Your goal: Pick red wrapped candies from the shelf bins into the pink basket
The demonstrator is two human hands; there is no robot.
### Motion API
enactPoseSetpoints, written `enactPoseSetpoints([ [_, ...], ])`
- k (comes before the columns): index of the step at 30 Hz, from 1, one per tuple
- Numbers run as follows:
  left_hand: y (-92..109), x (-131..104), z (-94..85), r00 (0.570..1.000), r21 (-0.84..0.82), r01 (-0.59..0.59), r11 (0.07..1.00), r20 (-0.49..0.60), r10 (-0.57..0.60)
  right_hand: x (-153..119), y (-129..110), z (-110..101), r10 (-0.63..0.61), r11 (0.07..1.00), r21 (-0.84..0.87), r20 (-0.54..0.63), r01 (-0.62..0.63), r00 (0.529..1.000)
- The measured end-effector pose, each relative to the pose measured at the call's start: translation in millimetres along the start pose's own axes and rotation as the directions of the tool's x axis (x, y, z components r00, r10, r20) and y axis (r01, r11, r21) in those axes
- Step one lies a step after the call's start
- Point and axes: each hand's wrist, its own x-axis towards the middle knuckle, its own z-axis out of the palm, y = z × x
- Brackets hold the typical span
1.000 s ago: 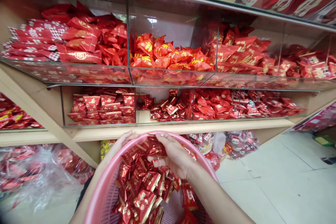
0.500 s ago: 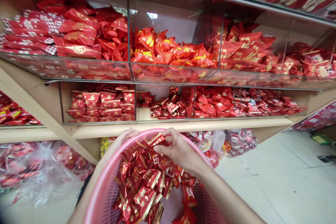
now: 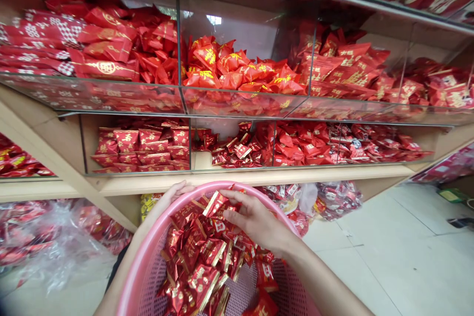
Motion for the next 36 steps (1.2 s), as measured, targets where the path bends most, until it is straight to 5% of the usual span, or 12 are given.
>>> enactPoseSetpoints([
  [10,1.3,-1.8,2.7,1.000,0.000,0.004,1.000,0.009,-0.004,-9.4,-11.1,9.8,0.085,0.941,0.331,-0.039,-0.068,0.996],
  [18,2.6,-3.8,3.3,1.000,0.007,0.016,1.000,0.008,-0.016,-10.5,8.4,25.1,-0.015,0.999,-0.053,-0.248,0.002,0.969],
  [29,4.9,-7.2,3.9,0.999,0.000,0.035,0.999,0.040,-0.035,-16.1,13.3,41.5,-0.032,0.821,-0.549,-0.318,-0.157,0.947],
  [36,6.0,-9.8,5.4,0.997,-0.013,0.041,0.999,0.058,-0.041,-10.0,13.1,51.4,-0.092,0.794,-0.601,-0.266,-0.090,0.960],
])
